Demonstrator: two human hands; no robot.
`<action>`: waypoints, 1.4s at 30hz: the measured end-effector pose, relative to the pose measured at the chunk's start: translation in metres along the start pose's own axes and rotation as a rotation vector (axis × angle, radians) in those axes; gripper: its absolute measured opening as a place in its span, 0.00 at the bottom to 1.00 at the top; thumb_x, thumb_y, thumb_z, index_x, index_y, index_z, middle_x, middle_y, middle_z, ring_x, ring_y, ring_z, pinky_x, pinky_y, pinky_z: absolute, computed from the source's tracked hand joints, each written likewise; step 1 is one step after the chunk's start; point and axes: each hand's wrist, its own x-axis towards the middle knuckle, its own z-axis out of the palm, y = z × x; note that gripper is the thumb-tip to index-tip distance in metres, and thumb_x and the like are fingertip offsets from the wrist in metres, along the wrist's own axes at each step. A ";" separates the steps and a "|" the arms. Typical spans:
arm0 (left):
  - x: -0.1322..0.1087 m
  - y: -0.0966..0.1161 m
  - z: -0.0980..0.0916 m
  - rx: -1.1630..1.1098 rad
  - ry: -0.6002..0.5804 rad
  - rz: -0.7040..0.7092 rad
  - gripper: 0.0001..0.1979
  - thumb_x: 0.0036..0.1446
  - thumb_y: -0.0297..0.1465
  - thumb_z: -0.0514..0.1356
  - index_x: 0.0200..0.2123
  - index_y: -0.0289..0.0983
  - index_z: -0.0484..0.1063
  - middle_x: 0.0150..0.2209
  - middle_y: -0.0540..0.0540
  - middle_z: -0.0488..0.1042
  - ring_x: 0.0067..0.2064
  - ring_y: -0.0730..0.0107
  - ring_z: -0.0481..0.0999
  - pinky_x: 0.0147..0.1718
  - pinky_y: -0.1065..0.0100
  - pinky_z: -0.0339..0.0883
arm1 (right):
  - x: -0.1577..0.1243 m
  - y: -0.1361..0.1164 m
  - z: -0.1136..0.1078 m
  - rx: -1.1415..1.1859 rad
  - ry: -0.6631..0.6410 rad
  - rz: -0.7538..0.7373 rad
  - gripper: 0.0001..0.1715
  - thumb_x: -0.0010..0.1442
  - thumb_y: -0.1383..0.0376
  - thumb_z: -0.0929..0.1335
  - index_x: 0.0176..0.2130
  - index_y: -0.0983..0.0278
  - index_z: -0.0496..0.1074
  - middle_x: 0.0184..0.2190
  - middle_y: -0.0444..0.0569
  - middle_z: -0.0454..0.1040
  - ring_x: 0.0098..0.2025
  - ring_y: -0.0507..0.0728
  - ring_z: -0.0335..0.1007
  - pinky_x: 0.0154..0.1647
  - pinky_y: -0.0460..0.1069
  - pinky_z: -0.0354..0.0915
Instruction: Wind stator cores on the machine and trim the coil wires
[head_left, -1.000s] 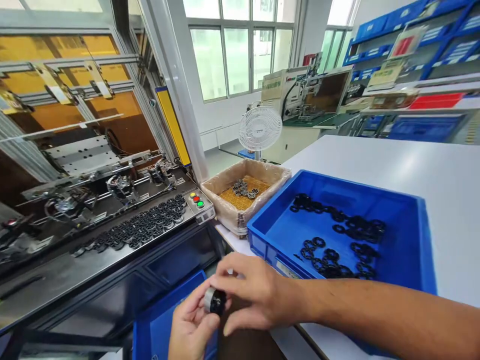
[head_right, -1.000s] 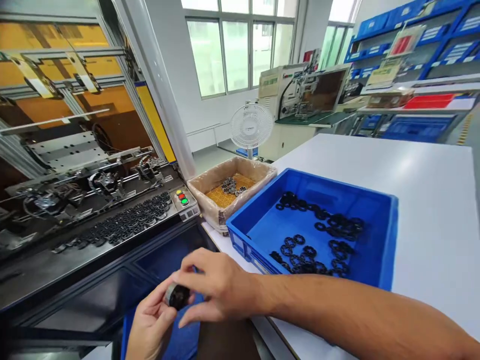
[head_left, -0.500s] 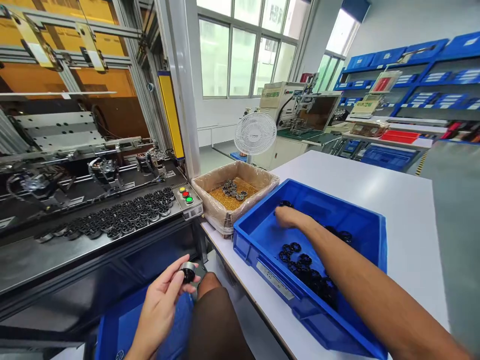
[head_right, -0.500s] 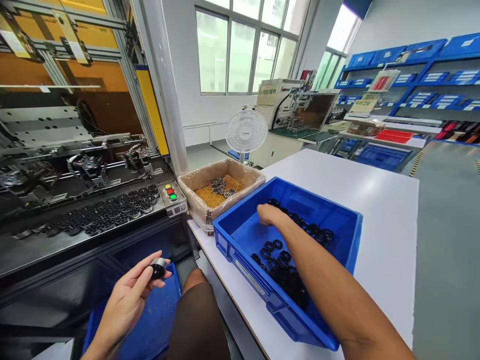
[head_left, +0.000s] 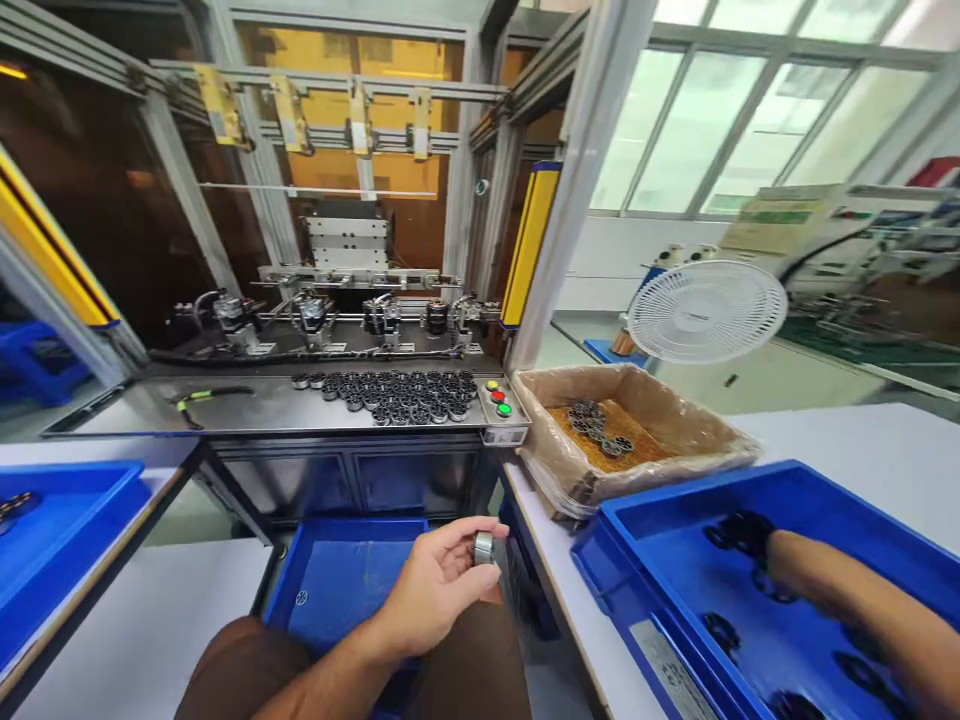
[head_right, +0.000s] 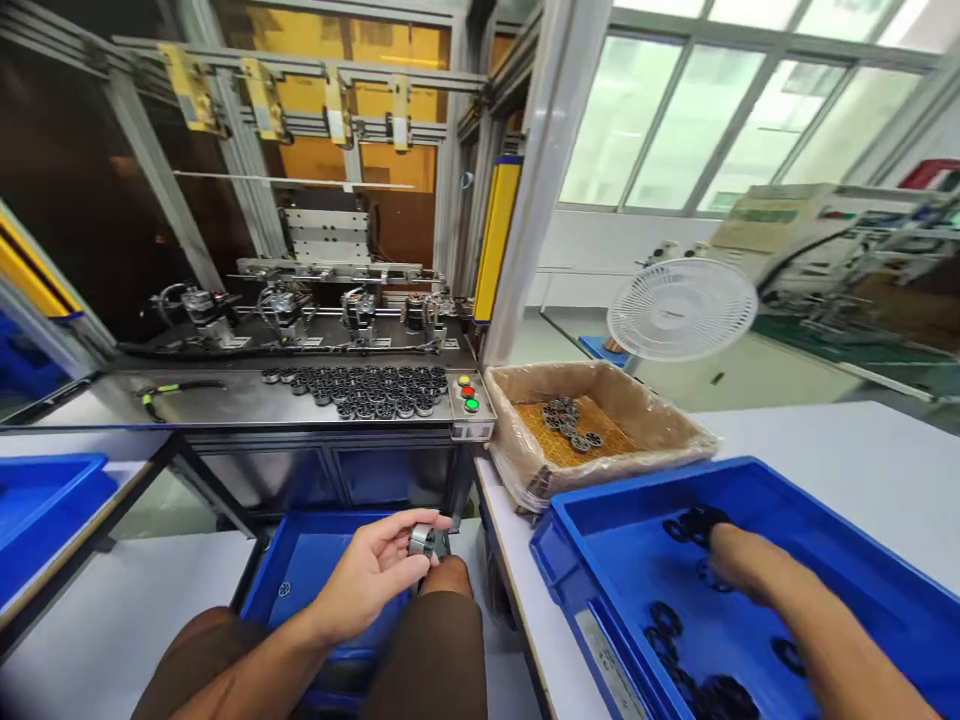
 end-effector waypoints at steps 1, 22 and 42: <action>0.001 0.001 0.001 -0.052 -0.012 -0.005 0.18 0.46 0.29 0.70 0.43 0.35 0.79 0.44 0.40 0.81 0.41 0.67 0.79 0.44 0.68 0.72 | 0.007 -0.002 -0.004 -0.013 0.020 -0.026 0.22 0.65 0.59 0.66 0.21 0.61 0.69 0.15 0.47 0.68 0.13 0.52 0.61 0.14 0.49 0.57; -0.008 0.000 0.025 -0.056 -0.197 -0.103 0.27 0.29 0.31 0.78 0.38 0.33 0.80 0.35 0.41 0.82 0.37 0.60 0.82 0.39 0.66 0.76 | -0.016 -0.193 -0.025 0.583 -0.030 -0.574 0.06 0.66 0.69 0.63 0.35 0.64 0.67 0.25 0.48 0.73 0.26 0.53 0.71 0.27 0.47 0.67; -0.011 0.001 0.021 -0.091 -0.152 -0.117 0.28 0.27 0.29 0.79 0.38 0.33 0.80 0.34 0.42 0.83 0.36 0.59 0.83 0.36 0.66 0.78 | -0.005 -0.192 -0.028 0.648 -0.013 -0.558 0.17 0.63 0.73 0.65 0.52 0.66 0.68 0.37 0.55 0.77 0.40 0.58 0.77 0.39 0.51 0.76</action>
